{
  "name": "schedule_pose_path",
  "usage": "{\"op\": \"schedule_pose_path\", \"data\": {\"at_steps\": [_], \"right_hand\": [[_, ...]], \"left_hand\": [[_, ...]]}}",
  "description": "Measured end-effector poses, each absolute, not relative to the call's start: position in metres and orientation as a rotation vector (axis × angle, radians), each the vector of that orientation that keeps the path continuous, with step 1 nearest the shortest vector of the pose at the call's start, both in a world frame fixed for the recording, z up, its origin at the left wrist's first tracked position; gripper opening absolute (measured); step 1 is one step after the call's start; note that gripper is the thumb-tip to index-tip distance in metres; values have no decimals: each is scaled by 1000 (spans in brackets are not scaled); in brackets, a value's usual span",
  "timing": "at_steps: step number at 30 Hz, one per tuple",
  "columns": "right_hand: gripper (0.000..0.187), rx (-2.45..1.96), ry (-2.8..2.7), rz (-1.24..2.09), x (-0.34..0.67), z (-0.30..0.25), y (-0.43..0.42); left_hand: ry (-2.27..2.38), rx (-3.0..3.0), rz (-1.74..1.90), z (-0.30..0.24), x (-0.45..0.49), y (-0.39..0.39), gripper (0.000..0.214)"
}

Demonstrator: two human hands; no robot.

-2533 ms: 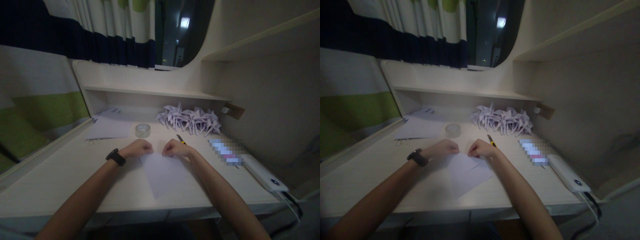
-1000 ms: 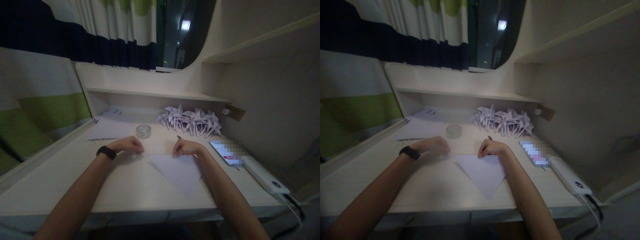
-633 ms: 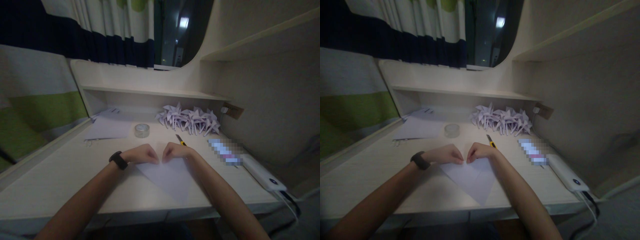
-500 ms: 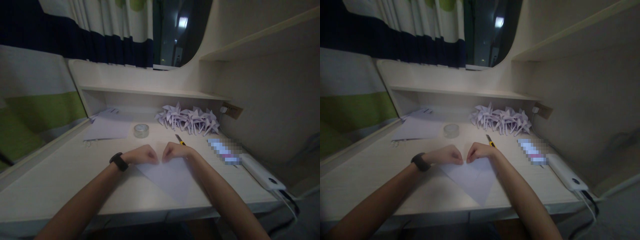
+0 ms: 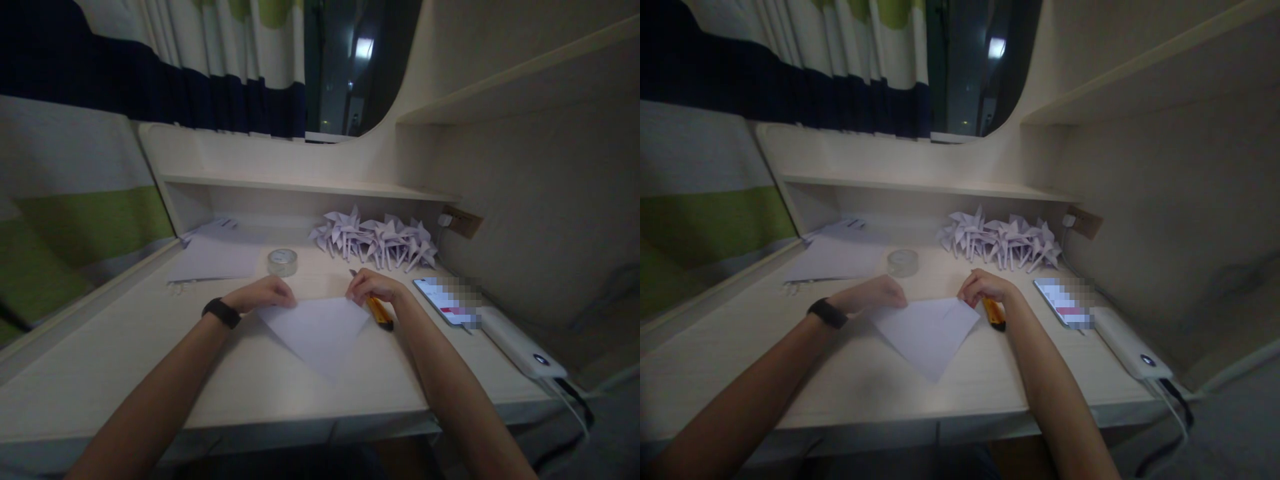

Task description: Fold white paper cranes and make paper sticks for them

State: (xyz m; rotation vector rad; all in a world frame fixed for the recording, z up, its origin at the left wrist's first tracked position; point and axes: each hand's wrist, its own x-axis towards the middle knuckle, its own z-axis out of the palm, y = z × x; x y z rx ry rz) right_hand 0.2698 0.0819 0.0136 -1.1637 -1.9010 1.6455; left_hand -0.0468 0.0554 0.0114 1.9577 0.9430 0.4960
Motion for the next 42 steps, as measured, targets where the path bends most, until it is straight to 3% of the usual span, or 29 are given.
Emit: {"op": "schedule_pose_path", "data": {"at_steps": [4,8,15,24,34,42], "right_hand": [[22,-1130,-1606,1511,272,8,90],[30,-1072,-1114,1367,261,6,96],[28,-879,-922,1695,213,-6,80],[24,-771,-910,1484,183,-18,64],[43,-631,-821,1502,172,-7,53],[44,-564,-787,1445,166,-6,50]], "left_hand": [[998,1884,606,15,-54,57,28],[1143,1717,974,14,-45,58,32],[1178,1269,1485,-7,-13,63,42],[912,1212,1352,-8,4,44,37],[761,1354,1192,-6,10,36,37],[705,1323,1163,-9,15,35,31]]}}
